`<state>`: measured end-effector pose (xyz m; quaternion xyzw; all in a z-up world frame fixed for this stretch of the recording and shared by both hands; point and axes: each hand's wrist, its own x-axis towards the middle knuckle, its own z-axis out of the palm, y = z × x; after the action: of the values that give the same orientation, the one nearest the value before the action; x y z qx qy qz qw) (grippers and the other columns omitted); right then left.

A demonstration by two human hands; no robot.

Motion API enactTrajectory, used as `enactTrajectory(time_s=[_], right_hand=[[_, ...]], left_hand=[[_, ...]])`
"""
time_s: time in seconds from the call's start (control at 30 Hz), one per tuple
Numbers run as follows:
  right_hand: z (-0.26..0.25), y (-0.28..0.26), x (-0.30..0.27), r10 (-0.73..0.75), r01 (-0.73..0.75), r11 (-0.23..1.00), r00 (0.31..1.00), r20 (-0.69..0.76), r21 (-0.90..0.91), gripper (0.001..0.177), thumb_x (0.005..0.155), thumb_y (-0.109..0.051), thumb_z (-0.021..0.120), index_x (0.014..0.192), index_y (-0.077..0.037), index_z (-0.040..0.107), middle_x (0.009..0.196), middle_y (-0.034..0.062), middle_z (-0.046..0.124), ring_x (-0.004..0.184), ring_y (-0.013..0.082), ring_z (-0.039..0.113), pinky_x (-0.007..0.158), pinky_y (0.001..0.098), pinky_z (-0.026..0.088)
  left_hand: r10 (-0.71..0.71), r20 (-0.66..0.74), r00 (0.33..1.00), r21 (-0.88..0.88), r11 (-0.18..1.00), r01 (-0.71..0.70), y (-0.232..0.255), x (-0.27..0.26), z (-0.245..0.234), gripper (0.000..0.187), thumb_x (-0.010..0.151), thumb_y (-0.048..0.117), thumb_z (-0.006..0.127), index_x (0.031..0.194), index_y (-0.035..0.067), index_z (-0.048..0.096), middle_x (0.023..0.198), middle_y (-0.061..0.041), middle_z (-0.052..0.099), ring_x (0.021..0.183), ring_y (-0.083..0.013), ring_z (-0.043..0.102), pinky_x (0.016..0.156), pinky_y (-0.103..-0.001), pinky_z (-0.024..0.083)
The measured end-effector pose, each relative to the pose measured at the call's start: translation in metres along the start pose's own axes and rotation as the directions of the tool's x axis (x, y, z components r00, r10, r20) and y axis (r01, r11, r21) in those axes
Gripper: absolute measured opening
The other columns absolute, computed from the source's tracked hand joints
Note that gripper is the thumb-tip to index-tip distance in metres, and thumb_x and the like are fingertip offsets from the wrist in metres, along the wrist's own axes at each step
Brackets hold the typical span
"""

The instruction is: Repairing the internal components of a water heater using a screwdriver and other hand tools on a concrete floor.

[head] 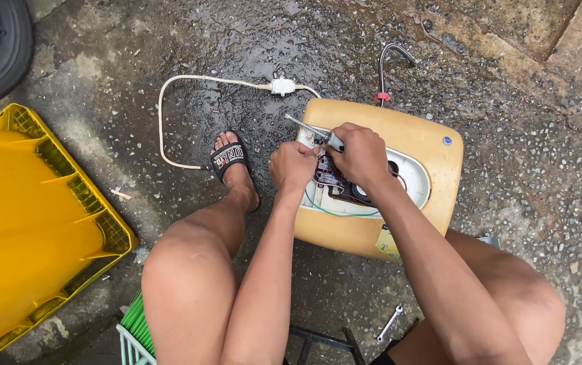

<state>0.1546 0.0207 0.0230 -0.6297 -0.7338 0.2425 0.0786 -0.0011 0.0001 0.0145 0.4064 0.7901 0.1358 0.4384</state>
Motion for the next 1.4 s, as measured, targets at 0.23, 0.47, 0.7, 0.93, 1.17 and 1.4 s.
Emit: enactTrajectory(time_s=[0.23,0.47,0.7,0.93,1.17,1.4], right_hand=[[-0.003,-0.013,0.003,0.021,-0.015,0.994,0.998,0.061,-0.104,0.014,0.084,-0.021,0.077,0.098,-0.022,0.079,0.095,-0.0030,0.075,0.089,0.0361,0.074,0.082,0.0524,0.060],[0.005,-0.017,0.008,0.077,-0.058,0.963,0.995,0.063,-0.265,0.011,0.084,-0.025,0.075,0.094,-0.022,0.077,0.087,-0.0014,0.073,0.085,0.0353,0.075,0.079,0.0500,0.061],[-0.007,-0.025,0.013,0.120,-0.094,0.960,0.989,0.083,-0.262,0.014,0.084,-0.027,0.077,0.095,-0.018,0.078,0.084,0.0066,0.074,0.086,0.0416,0.075,0.078,0.0530,0.060],[-0.023,-0.027,0.009,0.125,-0.103,0.979,0.985,0.119,-0.175,0.019,0.082,-0.024,0.080,0.098,-0.014,0.078,0.088,0.0114,0.075,0.091,0.0455,0.074,0.081,0.0564,0.060],[-0.108,-0.043,-0.023,0.052,-0.077,0.993,0.968,0.244,0.092,0.042,0.091,-0.018,0.068,0.127,0.001,0.059,0.116,0.0282,0.072,0.116,0.0521,0.064,0.098,0.0629,0.050],[-0.123,-0.010,-0.040,0.007,0.051,0.980,0.958,0.285,-0.194,0.042,0.088,-0.024,0.070,0.129,-0.016,0.071,0.112,0.0132,0.078,0.103,0.0451,0.072,0.090,0.0589,0.057]], left_hand=[[0.024,-0.023,0.999,0.012,1.000,-0.024,0.001,-0.007,-0.006,0.009,0.084,0.033,0.074,0.085,0.025,0.080,0.085,-0.010,0.077,0.097,-0.0376,0.075,0.085,-0.048,0.060],[0.215,-0.102,0.971,0.052,0.976,-0.210,0.011,-0.040,-0.015,0.017,0.097,0.021,0.066,0.112,0.015,0.061,0.097,-0.017,0.076,0.102,-0.0453,0.072,0.090,-0.059,0.056],[0.414,-0.232,0.880,0.233,0.902,-0.363,-0.013,-0.030,0.014,0.024,0.098,0.019,0.066,0.121,0.028,0.063,0.088,-0.010,0.074,0.083,-0.0367,0.076,0.073,-0.055,0.062],[0.423,-0.262,0.867,0.202,0.903,-0.380,-0.008,-0.033,0.010,0.020,0.098,0.014,0.068,0.116,0.022,0.069,0.086,-0.010,0.076,0.078,-0.0305,0.077,0.070,-0.047,0.063],[0.450,-0.312,0.837,0.243,0.889,-0.388,-0.016,-0.028,0.018,0.016,0.094,0.023,0.073,0.110,0.025,0.070,0.082,-0.006,0.074,0.075,-0.0310,0.077,0.066,-0.049,0.063],[0.532,-0.338,0.777,0.307,0.842,-0.443,-0.024,-0.020,0.027,0.008,0.094,0.028,0.074,0.101,0.024,0.075,0.077,-0.002,0.073,0.070,-0.0251,0.076,0.062,-0.043,0.063]])
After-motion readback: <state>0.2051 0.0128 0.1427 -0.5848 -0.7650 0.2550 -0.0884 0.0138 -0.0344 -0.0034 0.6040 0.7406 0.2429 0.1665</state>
